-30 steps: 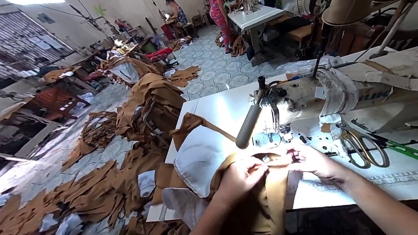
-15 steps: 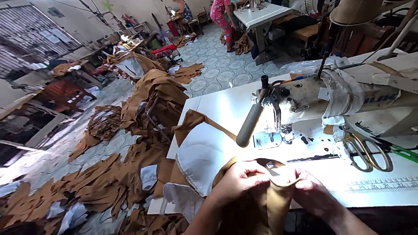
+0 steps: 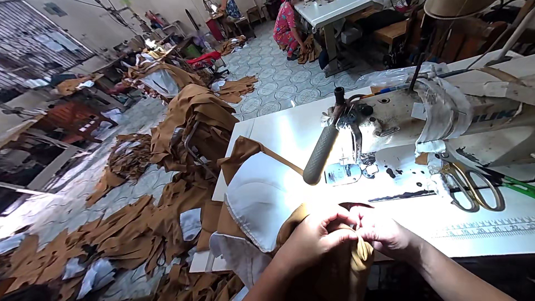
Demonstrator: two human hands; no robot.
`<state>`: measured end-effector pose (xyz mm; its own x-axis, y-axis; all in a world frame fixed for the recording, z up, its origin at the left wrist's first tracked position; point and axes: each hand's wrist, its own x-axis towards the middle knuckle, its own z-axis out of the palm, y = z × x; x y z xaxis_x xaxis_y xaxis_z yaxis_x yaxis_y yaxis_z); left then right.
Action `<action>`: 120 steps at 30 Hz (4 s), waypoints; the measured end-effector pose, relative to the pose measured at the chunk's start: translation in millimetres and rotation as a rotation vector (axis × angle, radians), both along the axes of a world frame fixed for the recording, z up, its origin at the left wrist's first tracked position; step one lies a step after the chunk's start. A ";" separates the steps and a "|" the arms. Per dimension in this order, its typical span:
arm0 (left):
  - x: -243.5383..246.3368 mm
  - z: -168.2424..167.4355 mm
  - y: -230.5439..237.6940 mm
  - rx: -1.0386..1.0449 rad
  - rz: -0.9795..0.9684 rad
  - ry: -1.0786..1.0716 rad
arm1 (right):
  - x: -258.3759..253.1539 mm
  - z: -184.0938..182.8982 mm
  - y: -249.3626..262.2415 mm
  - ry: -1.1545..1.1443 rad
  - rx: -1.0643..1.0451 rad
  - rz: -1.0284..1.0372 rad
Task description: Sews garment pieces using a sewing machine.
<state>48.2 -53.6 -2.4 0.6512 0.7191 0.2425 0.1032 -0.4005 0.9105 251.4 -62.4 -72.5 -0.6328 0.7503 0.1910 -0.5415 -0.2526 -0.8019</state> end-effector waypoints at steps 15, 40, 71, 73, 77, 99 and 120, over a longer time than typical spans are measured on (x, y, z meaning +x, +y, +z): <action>-0.3 -5.6 16.1 -0.018 0.150 -0.047 | -0.2 33.3 -12.0 -0.562 0.278 -0.728; -13.5 -2.0 113.7 0.189 0.506 0.709 | -32.1 4.0 -36.5 -1.109 0.960 -0.053; 49.6 -46.5 53.0 0.345 0.317 0.929 | 56.4 -5.0 64.9 -1.376 1.077 -0.384; 56.1 -54.7 41.8 0.329 0.435 0.890 | 57.2 -8.2 64.0 -1.296 1.067 -0.401; 62.8 -68.3 32.0 0.285 0.635 0.736 | 61.8 -5.1 67.8 -1.289 1.197 -0.230; 17.9 -86.4 110.7 0.296 0.142 0.663 | 37.0 -1.9 53.8 -1.383 1.187 -0.553; 23.1 -98.2 95.9 0.361 0.261 0.427 | 35.1 -20.4 55.7 -1.362 1.253 -0.582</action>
<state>71.3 42.3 -100.6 0.5579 0.7892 0.2568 0.5651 -0.5879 0.5788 286.5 -6.7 -92.8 -0.5592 0.7398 0.3740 0.7095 0.6605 -0.2457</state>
